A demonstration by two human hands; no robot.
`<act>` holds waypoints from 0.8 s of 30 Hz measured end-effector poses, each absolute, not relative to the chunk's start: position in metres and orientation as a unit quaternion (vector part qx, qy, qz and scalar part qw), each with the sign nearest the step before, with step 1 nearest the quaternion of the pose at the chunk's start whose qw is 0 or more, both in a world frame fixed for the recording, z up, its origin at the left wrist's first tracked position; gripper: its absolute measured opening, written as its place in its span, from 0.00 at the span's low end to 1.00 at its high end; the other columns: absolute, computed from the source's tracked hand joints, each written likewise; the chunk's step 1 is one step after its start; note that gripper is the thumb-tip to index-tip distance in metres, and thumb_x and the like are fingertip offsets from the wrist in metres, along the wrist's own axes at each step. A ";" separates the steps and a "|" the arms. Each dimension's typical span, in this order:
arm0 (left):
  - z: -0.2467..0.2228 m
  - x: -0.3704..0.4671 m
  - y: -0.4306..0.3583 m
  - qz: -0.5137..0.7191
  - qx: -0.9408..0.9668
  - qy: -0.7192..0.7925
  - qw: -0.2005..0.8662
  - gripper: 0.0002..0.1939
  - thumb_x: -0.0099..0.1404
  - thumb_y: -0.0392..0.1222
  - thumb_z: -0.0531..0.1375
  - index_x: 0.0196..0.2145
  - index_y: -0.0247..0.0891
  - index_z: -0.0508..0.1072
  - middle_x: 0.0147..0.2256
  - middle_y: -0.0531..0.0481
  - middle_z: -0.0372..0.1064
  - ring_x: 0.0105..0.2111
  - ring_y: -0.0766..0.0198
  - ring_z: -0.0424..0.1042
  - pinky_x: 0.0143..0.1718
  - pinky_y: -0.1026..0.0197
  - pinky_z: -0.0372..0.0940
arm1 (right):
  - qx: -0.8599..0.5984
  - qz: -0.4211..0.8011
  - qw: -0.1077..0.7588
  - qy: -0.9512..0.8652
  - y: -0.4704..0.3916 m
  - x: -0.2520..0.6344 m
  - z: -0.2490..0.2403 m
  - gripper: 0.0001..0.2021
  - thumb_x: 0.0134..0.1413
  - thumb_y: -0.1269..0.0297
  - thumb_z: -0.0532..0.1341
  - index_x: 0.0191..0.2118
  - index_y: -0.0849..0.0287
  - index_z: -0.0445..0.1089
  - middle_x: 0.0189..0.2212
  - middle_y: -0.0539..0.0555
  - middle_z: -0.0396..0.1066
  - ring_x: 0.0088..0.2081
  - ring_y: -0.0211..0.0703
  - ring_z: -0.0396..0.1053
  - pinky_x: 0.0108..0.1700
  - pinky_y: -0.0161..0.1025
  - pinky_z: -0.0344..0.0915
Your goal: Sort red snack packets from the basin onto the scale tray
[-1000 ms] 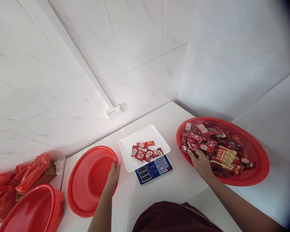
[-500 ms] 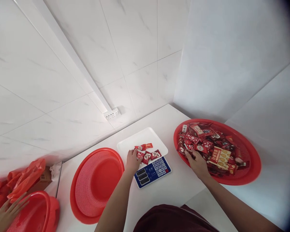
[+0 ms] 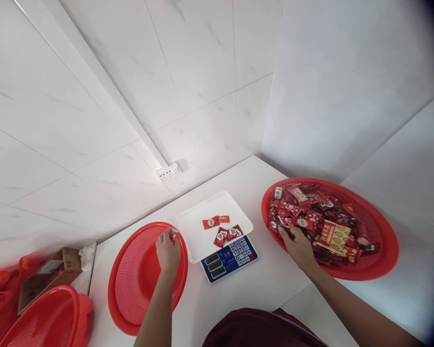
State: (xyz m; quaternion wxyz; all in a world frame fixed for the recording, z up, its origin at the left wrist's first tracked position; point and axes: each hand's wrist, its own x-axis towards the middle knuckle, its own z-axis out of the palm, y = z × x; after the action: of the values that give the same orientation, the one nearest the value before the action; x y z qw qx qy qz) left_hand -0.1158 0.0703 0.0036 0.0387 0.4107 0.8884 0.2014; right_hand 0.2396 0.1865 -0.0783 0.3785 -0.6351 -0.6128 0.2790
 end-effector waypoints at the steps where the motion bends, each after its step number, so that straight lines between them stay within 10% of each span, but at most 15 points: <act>1: 0.005 -0.120 0.066 0.178 0.396 0.901 0.018 0.21 0.60 0.41 0.51 0.52 0.40 0.59 0.51 0.39 0.58 0.52 0.48 0.57 0.47 0.47 0.57 | -0.636 0.281 0.377 -0.612 0.187 0.239 -0.078 0.17 0.49 0.47 0.51 0.25 0.56 0.65 0.29 0.55 0.68 0.34 0.47 0.65 0.40 0.44 0.62; 11: -0.032 -0.051 0.128 0.075 0.639 0.734 0.218 0.42 0.51 0.53 0.61 0.60 0.47 0.49 0.64 0.44 0.35 0.63 0.47 0.30 0.58 0.44 0.40 | -0.630 0.285 0.373 -0.618 0.186 0.238 -0.072 0.17 0.49 0.48 0.51 0.26 0.57 0.65 0.29 0.56 0.69 0.35 0.47 0.66 0.40 0.44 0.63; 17: -0.033 -0.049 0.152 0.082 0.665 0.713 0.208 0.24 0.56 0.39 0.56 0.52 0.46 0.62 0.51 0.46 0.61 0.58 0.54 0.51 0.56 0.52 0.48 | -0.630 0.285 0.382 -0.613 0.185 0.238 -0.071 0.17 0.49 0.48 0.51 0.24 0.56 0.64 0.28 0.55 0.69 0.33 0.46 0.66 0.39 0.44 0.63; 24: -0.021 -0.061 0.129 0.132 0.601 0.775 0.142 0.20 0.56 0.30 0.50 0.46 0.43 0.64 0.43 0.45 0.62 0.45 0.59 0.63 0.44 0.60 0.60 | -0.631 0.296 0.378 -0.610 0.187 0.239 -0.074 0.16 0.48 0.49 0.51 0.27 0.57 0.66 0.31 0.56 0.69 0.36 0.48 0.66 0.42 0.44 0.62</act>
State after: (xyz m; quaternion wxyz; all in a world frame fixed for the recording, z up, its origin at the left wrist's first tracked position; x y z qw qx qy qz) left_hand -0.0612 0.1288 -0.0214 0.1422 0.6009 0.7755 0.1317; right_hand 0.2386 0.1872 -0.0743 0.3775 -0.6313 -0.6096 0.2956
